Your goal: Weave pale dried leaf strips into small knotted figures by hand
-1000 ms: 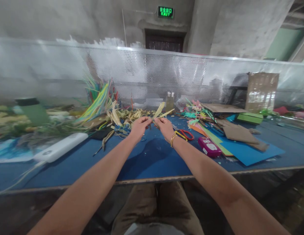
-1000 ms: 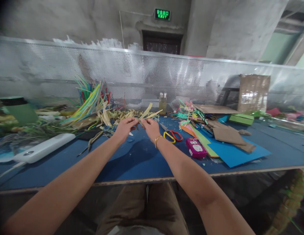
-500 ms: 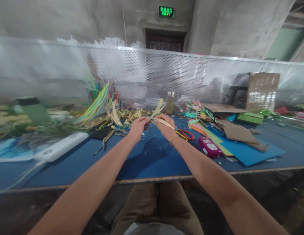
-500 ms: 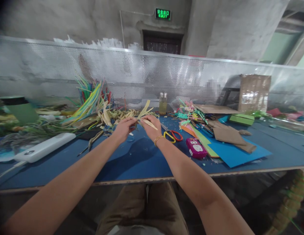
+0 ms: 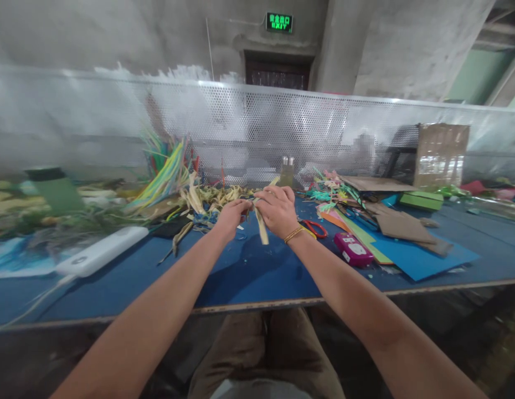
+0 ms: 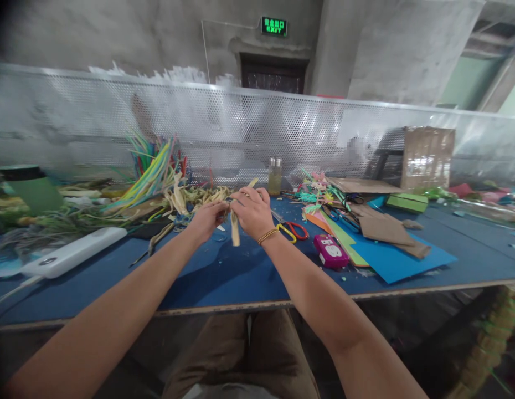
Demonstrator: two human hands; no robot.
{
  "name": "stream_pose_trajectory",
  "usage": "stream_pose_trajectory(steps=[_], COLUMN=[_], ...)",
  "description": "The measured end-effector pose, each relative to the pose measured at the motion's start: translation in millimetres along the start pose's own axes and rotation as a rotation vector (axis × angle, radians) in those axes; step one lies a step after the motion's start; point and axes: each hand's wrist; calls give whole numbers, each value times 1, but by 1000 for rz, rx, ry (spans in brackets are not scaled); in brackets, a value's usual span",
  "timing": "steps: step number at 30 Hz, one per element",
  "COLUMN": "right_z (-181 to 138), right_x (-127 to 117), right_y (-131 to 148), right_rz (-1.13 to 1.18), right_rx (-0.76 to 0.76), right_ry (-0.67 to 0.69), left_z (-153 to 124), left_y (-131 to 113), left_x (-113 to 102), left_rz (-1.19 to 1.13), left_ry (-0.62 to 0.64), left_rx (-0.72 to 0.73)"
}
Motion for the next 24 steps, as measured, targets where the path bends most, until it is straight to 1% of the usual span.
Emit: stream_pose_trajectory(steps=[6,12,18,24], right_z=[0,1,2,2], right_x=[-5,-4,3,6], right_y=[-1,-3,-6,-9], right_rz=[39,56,59,31], right_rx=[11,-25,10,79], right_ry=[95,130,110,119], left_z=[-1,0,1,2], left_y=[-4,-2,-2,-2], left_x=[-1,-5,-6,-8], left_rz=[62,52,87,139], left_ry=[57,78,116,165], left_rx=[-6,7,-4,47])
Point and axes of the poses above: each hand's wrist, its own z-axis towards the middle knuckle, its own x-axis out of the palm, y = z × x, and after that the axes turned 1 degree about x, right-handed
